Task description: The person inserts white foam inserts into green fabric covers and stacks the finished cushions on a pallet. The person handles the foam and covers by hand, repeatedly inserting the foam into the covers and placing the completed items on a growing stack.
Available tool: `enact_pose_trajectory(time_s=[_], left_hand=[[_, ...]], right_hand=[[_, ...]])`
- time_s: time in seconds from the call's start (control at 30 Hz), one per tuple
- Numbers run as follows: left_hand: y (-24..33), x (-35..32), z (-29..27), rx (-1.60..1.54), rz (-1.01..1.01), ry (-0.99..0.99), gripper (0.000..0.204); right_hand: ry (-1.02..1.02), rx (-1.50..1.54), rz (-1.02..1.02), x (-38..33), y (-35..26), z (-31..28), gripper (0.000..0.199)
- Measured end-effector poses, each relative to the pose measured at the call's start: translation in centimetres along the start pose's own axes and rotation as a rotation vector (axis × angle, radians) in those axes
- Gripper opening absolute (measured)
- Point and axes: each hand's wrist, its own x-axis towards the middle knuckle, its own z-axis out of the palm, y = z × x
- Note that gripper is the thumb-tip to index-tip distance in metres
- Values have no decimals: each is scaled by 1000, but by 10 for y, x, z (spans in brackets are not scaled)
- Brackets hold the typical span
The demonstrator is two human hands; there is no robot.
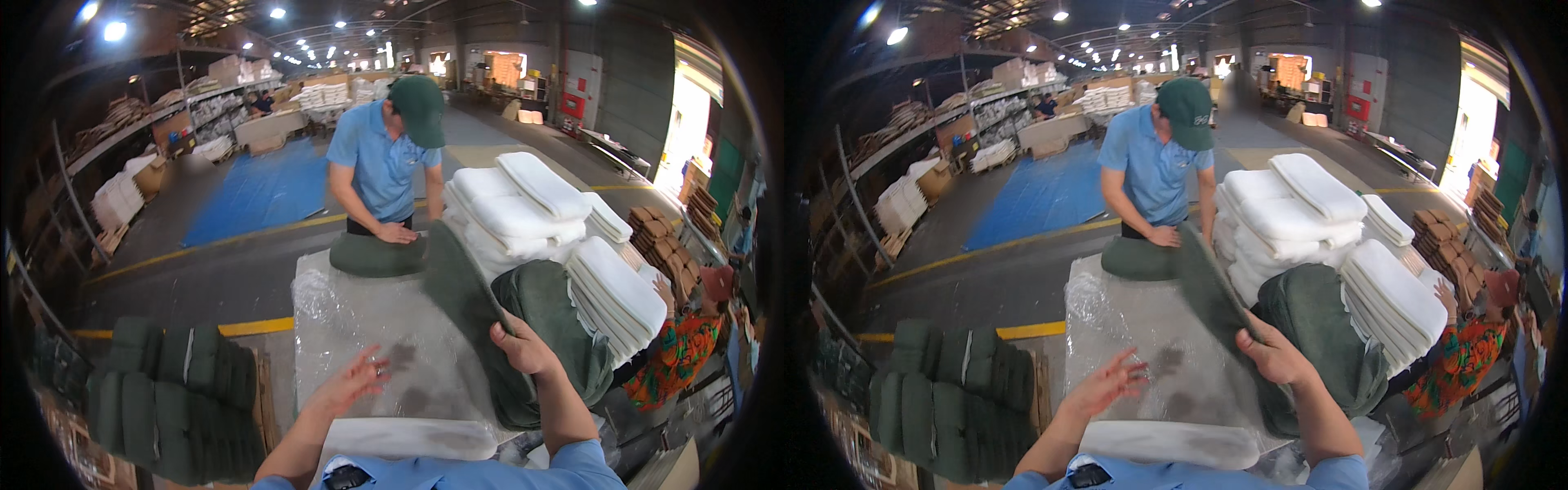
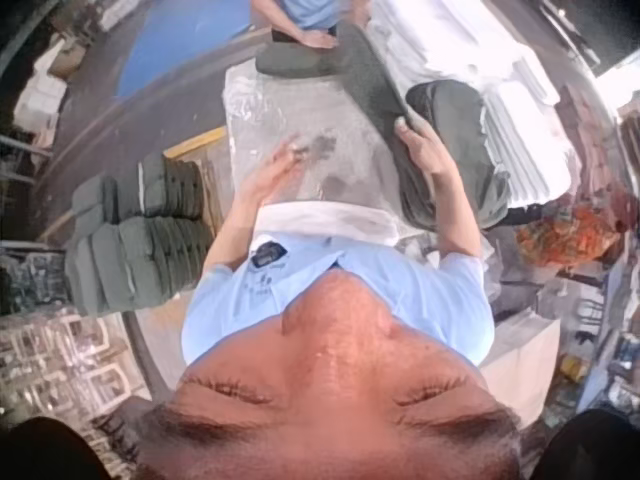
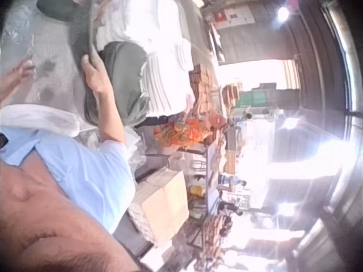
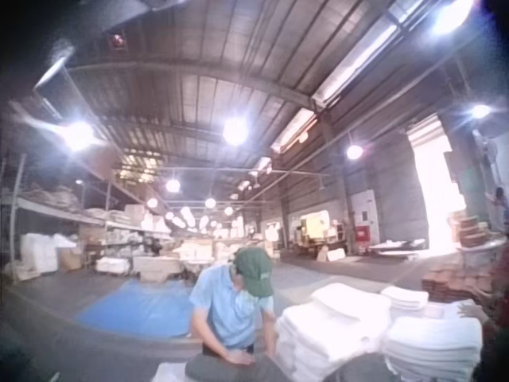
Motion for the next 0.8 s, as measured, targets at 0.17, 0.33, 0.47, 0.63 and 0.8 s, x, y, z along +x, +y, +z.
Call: enact_pose_trajectory(time_s=[0.17, 0.33, 0.47, 0.63, 0.8], left_hand=[[18, 9, -3, -164, 504, 236, 54], [43, -34, 4, -36, 506, 379, 27], [24, -37, -5, 114, 477, 542, 21], [19, -29, 2, 125, 498, 607, 18], [18, -34, -3, -177, 430, 201, 36]], right_hand=[[-144, 249, -42, 15, 3, 36, 59], [-145, 430, -29, 30, 41, 55, 59], [43, 672, 244, 44, 63, 73, 42], [162, 582, 141, 42, 93, 67, 31], [264, 545, 63, 36, 102, 62, 19]])
